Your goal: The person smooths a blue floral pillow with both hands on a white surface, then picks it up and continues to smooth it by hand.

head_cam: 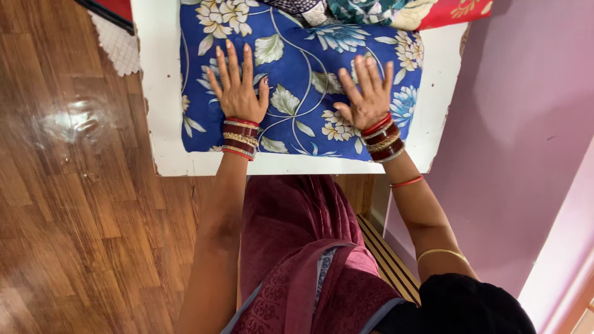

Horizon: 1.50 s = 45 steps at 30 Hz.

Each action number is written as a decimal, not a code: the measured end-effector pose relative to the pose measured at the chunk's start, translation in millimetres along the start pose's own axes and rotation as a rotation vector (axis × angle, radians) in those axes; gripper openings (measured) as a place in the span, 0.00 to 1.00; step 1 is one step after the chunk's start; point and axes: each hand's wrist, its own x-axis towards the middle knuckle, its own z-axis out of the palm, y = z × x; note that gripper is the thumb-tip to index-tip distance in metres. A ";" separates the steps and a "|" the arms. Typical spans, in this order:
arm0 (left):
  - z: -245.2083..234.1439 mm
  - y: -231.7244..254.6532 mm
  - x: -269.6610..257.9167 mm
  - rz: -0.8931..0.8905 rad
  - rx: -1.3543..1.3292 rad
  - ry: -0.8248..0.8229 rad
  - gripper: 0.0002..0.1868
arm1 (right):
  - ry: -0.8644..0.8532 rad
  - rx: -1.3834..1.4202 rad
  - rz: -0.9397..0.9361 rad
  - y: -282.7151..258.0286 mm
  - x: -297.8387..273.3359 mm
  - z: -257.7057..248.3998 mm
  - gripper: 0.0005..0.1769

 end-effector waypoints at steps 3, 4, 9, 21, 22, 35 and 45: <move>-1.0 -1.0 -3.9 -0.005 0.001 -0.002 0.35 | -0.428 0.305 0.373 39.1 -22.7 -5.0 0.46; 0.6 -0.2 -5.1 0.011 0.013 0.027 0.35 | -0.406 0.362 0.511 55.9 -28.1 -9.7 0.45; 0.3 -2.3 -3.1 0.000 0.013 0.018 0.36 | -0.762 -0.121 0.978 118.4 -19.0 -46.5 0.44; 2.8 -1.6 -2.0 0.023 0.087 0.030 0.36 | -0.330 0.401 0.762 41.7 -147.9 -10.3 0.42; 2.0 -0.5 -0.2 0.006 0.100 0.002 0.36 | -0.547 0.220 0.916 61.0 -157.7 -8.9 0.40; 5.0 2.1 -0.9 -0.022 0.239 -0.002 0.34 | -0.071 0.213 0.700 -130.6 -136.2 5.8 0.46; 9.9 -6.6 -8.4 0.001 0.201 0.025 0.34 | 0.122 0.508 0.523 -40.8 -100.9 -79.8 0.45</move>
